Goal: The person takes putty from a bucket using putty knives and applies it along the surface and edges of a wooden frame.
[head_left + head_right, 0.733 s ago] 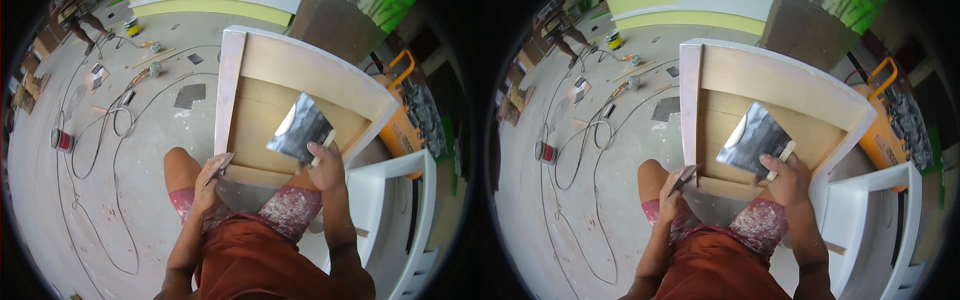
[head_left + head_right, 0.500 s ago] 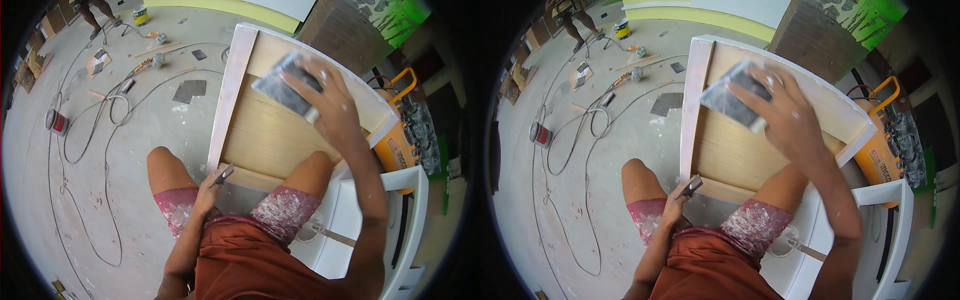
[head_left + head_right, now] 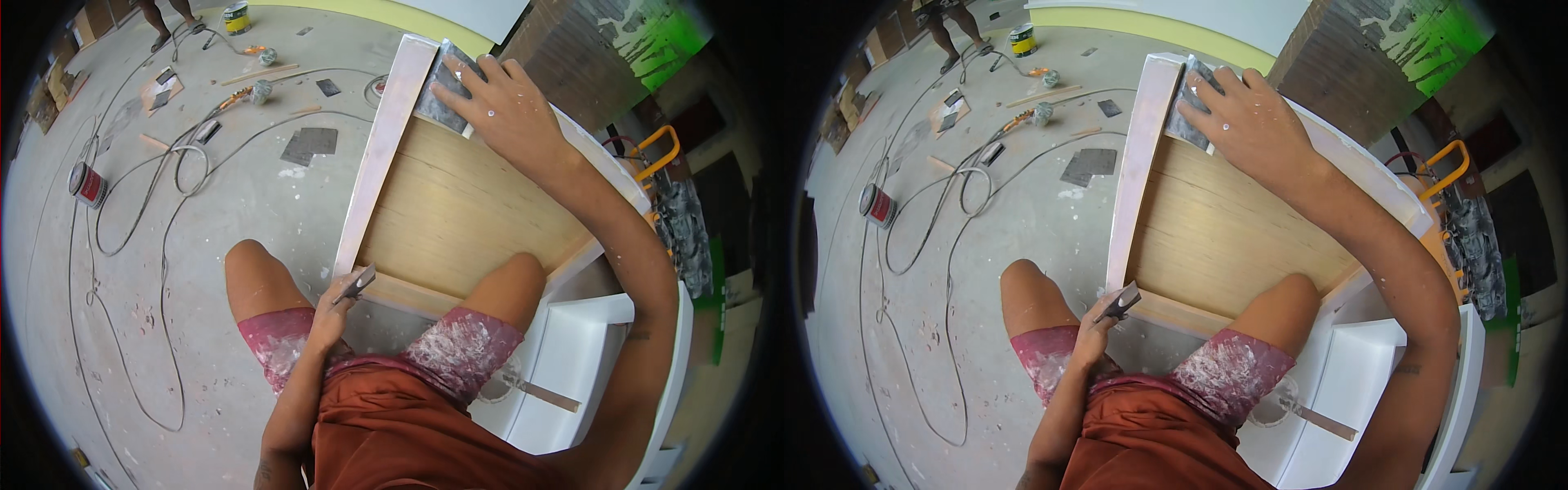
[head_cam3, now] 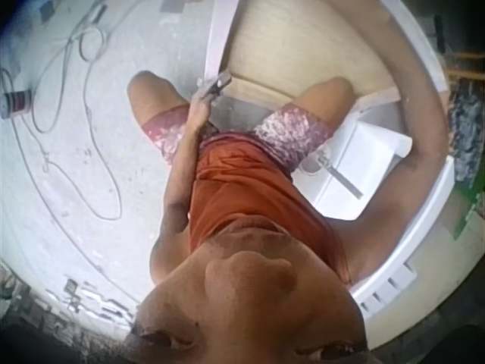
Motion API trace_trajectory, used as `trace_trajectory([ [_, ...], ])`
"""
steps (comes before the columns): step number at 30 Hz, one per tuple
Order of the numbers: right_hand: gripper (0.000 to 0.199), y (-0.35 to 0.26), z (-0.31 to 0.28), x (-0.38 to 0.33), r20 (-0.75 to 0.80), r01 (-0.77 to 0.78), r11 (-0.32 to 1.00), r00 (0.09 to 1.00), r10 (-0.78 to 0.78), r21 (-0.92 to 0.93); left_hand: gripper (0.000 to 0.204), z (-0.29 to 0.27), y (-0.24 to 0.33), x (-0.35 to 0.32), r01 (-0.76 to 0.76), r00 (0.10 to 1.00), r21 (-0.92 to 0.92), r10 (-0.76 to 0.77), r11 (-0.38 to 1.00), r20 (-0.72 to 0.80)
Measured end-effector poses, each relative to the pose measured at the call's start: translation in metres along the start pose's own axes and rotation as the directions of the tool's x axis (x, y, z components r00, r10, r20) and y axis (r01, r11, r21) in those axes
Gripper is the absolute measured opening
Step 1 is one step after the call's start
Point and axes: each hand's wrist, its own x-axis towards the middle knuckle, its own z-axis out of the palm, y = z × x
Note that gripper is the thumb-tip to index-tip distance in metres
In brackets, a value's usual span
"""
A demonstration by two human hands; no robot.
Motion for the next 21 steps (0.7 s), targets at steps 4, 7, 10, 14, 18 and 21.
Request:
trace_trajectory([
  [4, 0.044, 0.000, -0.004, -0.001, 0.069, -0.030, 0.999, 0.997, 0.027, 0.045, 0.059, 0.005, 0.010, 0.003, -0.077, 0.994, 0.106, 0.069, 0.991, 0.082],
  [7, 0.035, 0.000, -0.008, -0.009, 0.085, -0.032, 0.999, 0.996, 0.030, 0.019, 0.060, 0.007, 0.010, 0.004, -0.062, 0.996, 0.078, 0.056, 0.995, 0.075],
  [10, 0.036, 0.001, -0.019, -0.010, 0.130, -0.031, 0.999, 0.991, 0.028, 0.017, 0.060, 0.007, 0.009, 0.004, -0.057, 0.996, 0.057, 0.053, 0.997, 0.075],
  [14, 0.036, 0.000, -0.017, -0.005, 0.078, -0.052, 0.998, 0.996, 0.048, 0.046, 0.060, 0.006, 0.001, 0.005, -0.074, 0.992, 0.051, 0.069, 0.996, 0.102],
  [18, 0.041, 0.008, -0.007, -0.001, 0.046, -0.026, 0.999, 0.999, 0.024, 0.041, 0.059, 0.008, 0.004, 0.007, -0.067, 0.993, 0.050, 0.062, 0.996, 0.097],
  [21, 0.044, 0.011, -0.003, 0.003, 0.047, -0.005, 0.998, 0.999, 0.002, 0.059, 0.059, 0.005, 0.001, 0.010, -0.066, 0.994, 0.058, 0.061, 0.996, 0.089],
])
